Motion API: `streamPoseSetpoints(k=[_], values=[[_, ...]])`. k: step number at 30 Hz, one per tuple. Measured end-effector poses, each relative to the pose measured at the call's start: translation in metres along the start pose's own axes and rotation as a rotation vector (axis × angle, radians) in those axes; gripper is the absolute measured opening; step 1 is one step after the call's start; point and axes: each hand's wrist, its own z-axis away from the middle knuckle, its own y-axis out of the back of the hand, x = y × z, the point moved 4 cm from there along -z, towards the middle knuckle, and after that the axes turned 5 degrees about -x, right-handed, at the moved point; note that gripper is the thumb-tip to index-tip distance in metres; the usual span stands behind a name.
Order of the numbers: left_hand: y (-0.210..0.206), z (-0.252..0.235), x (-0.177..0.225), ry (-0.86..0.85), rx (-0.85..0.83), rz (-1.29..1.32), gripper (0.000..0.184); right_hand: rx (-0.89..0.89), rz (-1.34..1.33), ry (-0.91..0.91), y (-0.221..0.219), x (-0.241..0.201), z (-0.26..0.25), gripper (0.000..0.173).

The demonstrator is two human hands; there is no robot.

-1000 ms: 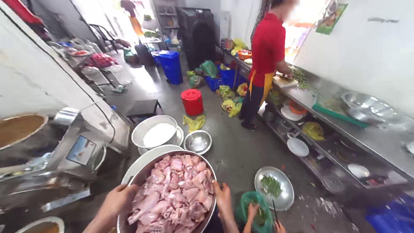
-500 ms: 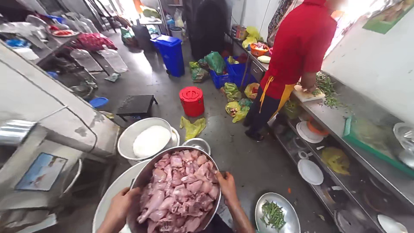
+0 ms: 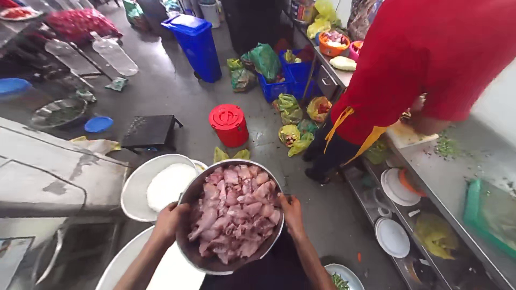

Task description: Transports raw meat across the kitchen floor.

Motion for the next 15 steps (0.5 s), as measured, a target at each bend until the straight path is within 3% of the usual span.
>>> streamPoseSetpoints(k=[4,7,15], values=[[-0.039,-0.037,0.057,0.005,0.083,0.066,0.031,-0.076,-0.028,0.079,0.01,-0.064,-0.091,0.042],[-0.053,-0.06,0.078,0.041,0.145,0.106,0.028,-0.157,0.016,0.076,0.006,-0.097,-0.145,0.044],[-0.095,-0.181,0.149,0.145,0.235,0.213,0.03,-0.255,0.156,0.059,-0.041,-0.193,-0.31,0.039]])
